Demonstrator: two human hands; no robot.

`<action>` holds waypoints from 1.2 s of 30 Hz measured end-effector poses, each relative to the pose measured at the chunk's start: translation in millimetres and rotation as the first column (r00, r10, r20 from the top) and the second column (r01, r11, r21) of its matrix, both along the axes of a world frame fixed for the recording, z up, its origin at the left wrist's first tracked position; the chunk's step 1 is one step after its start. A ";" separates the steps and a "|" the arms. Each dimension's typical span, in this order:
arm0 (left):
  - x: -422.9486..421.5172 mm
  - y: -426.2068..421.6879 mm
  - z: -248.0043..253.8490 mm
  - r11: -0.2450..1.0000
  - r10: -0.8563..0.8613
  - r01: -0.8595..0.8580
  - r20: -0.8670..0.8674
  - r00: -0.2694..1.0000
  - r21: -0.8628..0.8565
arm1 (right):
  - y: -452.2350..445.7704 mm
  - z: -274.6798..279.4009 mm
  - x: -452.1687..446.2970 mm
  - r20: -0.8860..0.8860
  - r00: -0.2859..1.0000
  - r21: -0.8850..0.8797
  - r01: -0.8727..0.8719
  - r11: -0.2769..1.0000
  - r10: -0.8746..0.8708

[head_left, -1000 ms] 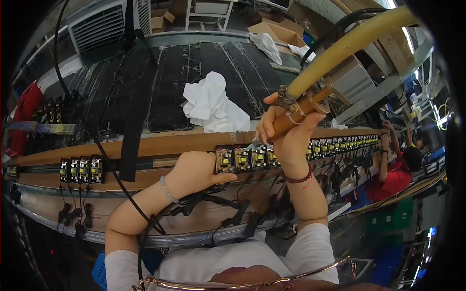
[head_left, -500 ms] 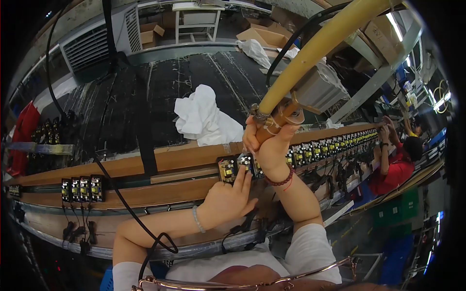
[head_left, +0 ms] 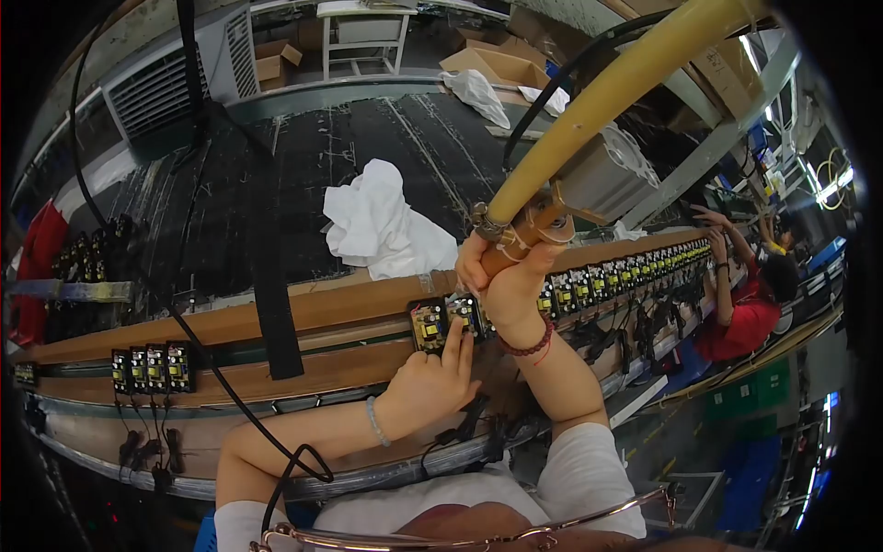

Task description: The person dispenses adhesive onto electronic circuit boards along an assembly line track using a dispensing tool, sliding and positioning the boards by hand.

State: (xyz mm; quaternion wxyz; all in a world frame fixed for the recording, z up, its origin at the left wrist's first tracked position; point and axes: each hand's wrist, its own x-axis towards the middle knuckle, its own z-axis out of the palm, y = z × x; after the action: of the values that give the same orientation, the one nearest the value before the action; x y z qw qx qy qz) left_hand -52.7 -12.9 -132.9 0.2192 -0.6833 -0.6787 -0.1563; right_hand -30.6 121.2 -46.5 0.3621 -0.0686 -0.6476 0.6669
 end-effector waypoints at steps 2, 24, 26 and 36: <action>1.2 0.0 -1.9 1.000 0.013 -0.013 -0.006 1.000 0.005 | 0.8 -1.3 0.4 -0.014 0.999 -0.031 -0.033 0.999 0.033; -0.2 -2.0 -7.4 0.999 0.016 -0.015 -0.023 1.000 0.033 | 4.4 2.5 1.9 0.034 0.998 -0.028 0.055 0.998 -0.054; -0.1 -1.8 -7.1 1.000 0.017 -0.016 -0.028 0.999 0.025 | 6.3 1.9 2.5 0.035 0.999 -0.012 0.029 1.000 -0.029; 0.4 -3.0 -5.6 0.999 0.031 -0.030 -0.053 0.998 0.032 | 9.5 -0.3 10.9 0.044 0.999 -0.010 -0.002 1.000 0.002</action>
State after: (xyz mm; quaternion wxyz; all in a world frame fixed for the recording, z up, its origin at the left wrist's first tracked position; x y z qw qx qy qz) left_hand -52.3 -15.9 -138.5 0.2505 -0.6733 -0.6803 -0.1451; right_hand -19.7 130.7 -46.8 0.3466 -0.0845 -0.6524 0.6687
